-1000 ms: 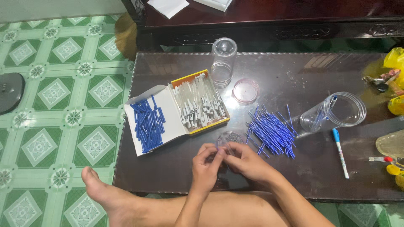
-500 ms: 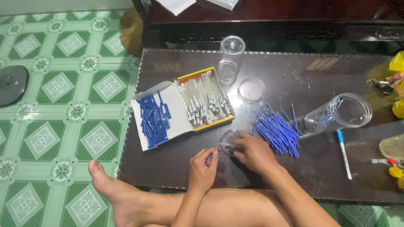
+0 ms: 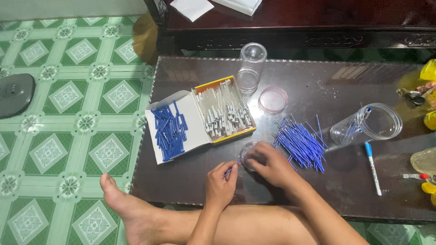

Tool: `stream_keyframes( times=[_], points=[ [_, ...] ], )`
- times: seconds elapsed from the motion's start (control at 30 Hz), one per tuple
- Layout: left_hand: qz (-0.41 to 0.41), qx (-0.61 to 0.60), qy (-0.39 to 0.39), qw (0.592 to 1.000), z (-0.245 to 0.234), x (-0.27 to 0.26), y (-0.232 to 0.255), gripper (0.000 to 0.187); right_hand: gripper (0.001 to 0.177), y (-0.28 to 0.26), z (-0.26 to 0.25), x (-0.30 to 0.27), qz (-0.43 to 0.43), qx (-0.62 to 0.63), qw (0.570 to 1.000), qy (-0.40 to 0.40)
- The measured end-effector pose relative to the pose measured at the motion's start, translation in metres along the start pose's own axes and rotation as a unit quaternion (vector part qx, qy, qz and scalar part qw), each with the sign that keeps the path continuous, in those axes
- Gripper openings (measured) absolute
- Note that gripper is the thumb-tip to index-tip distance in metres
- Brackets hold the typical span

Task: The person assembles pens by inserting ink refills into pen barrels, attaching the pen tips, and placing the finished pens into a plastic container.

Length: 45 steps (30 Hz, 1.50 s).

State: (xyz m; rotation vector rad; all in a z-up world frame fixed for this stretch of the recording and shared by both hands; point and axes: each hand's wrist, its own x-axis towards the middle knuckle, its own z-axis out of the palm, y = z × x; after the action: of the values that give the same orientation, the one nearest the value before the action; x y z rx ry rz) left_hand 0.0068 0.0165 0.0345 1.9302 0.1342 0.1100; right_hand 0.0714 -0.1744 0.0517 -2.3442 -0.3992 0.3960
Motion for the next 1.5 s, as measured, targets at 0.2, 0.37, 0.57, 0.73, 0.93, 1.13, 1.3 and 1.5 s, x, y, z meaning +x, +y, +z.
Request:
stream_keyframes(
  times=[0.2, 0.37, 0.57, 0.73, 0.93, 1.13, 1.3, 1.5],
  points=[
    [0.038, -0.012, -0.039, 0.998, -0.003, 0.0, 0.002, 0.024, 0.01, 0.022, 0.009, 0.003, 0.05, 0.295, 0.95, 0.089],
    [-0.005, 0.001, -0.06, 0.998, -0.006, -0.002, 0.011, 0.026, 0.021, -0.001, 0.01, 0.002, 0.153, 0.441, 0.88, 0.083],
    [-0.013, -0.045, -0.038, 0.998, -0.001, -0.003, -0.001, 0.031, 0.019, -0.003, 0.019, 0.007, 0.101, 0.469, 0.875, 0.063],
    [-0.021, -0.056, -0.034, 0.998, -0.003, -0.003, 0.002, 0.03, 0.016, -0.008, 0.014, 0.008, 0.127, 0.485, 0.861, 0.088],
    [-0.015, -0.063, -0.032, 0.997, 0.0, -0.002, -0.007, 0.03, 0.012, -0.006, 0.019, 0.008, 0.065, 0.43, 0.896, 0.089],
    [-0.043, -0.059, -0.028, 0.997, -0.001, -0.002, -0.007, 0.03, 0.018, -0.018, 0.019, 0.007, 0.096, 0.299, 0.948, 0.044],
    [-0.059, -0.092, -0.033, 0.993, -0.003, -0.004, -0.004, 0.024, 0.026, -0.034, 0.004, 0.003, 0.164, 0.409, 0.895, 0.074],
    [-0.077, -0.035, -0.063, 0.994, -0.005, -0.006, 0.001, 0.02, 0.027, -0.04, -0.008, 0.003, 0.179, 0.592, 0.767, 0.171]
  ],
)
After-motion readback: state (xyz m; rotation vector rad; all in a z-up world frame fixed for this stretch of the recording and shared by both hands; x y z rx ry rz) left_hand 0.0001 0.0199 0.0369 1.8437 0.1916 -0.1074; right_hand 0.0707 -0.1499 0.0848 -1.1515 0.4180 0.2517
